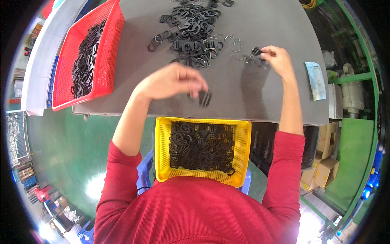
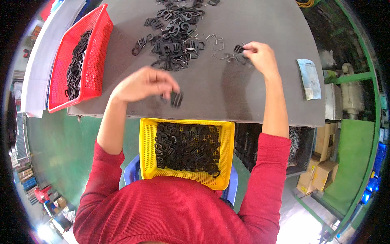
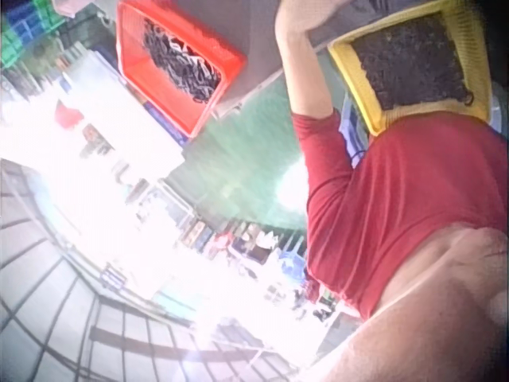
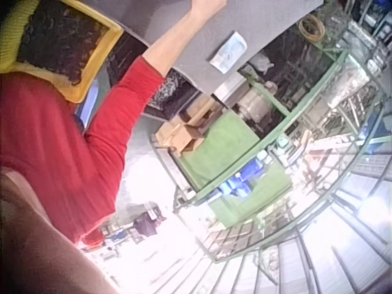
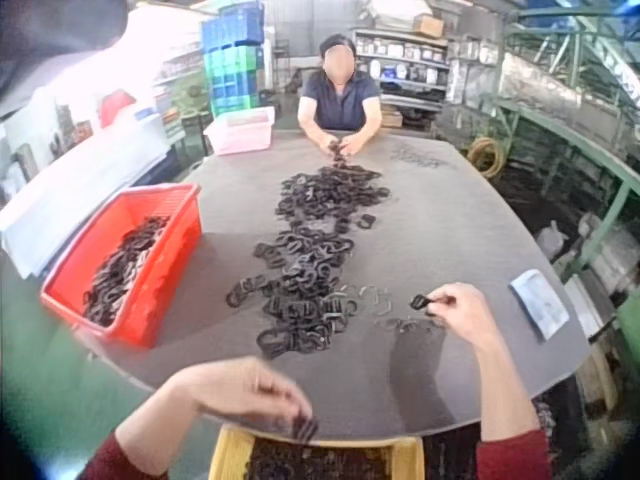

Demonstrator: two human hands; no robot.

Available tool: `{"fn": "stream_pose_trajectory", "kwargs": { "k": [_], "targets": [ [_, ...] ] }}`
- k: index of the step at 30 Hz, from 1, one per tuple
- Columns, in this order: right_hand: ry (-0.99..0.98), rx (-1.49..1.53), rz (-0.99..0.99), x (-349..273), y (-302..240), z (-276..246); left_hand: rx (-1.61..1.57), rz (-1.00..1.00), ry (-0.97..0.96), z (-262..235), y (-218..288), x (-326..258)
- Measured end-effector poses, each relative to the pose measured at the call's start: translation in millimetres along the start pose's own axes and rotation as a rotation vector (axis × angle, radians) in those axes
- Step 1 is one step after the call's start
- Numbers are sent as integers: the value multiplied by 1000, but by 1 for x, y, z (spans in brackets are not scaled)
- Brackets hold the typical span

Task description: The person sorts small metal hooks and black plastic clips from a mixed pile on a table, placing the hooks into a yellow basket and the clips into a red basket. The person repeatedly picks, separates, and transfers the items by hand until the yellow basket is full, then empties it and continues sorting the remaining pieces.

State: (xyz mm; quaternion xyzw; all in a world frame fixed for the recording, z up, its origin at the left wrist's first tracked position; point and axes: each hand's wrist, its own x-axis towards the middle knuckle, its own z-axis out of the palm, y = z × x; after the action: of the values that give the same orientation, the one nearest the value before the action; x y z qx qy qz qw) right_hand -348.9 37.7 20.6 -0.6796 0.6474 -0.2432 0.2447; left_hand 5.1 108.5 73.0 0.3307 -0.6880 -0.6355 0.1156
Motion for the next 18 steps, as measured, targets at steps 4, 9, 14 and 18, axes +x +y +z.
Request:
{"fn": "stream_pose_trajectory", "kwargs": {
  "k": [4,9,14,18],
  "targets": [
    [-353,274,-164,-30,-36,-8,314,-50,114,8,-9,-30],
    [-257,-31,-326,-29,-85,65,791,266,1120,-19,-76,32],
    [103,-121,-390,-14,-114,161,644,329,1193,-14,-103,75],
    [214,-126,-443,-4,-110,141,-15,302,1285,-44,-112,49]
  ]
}}
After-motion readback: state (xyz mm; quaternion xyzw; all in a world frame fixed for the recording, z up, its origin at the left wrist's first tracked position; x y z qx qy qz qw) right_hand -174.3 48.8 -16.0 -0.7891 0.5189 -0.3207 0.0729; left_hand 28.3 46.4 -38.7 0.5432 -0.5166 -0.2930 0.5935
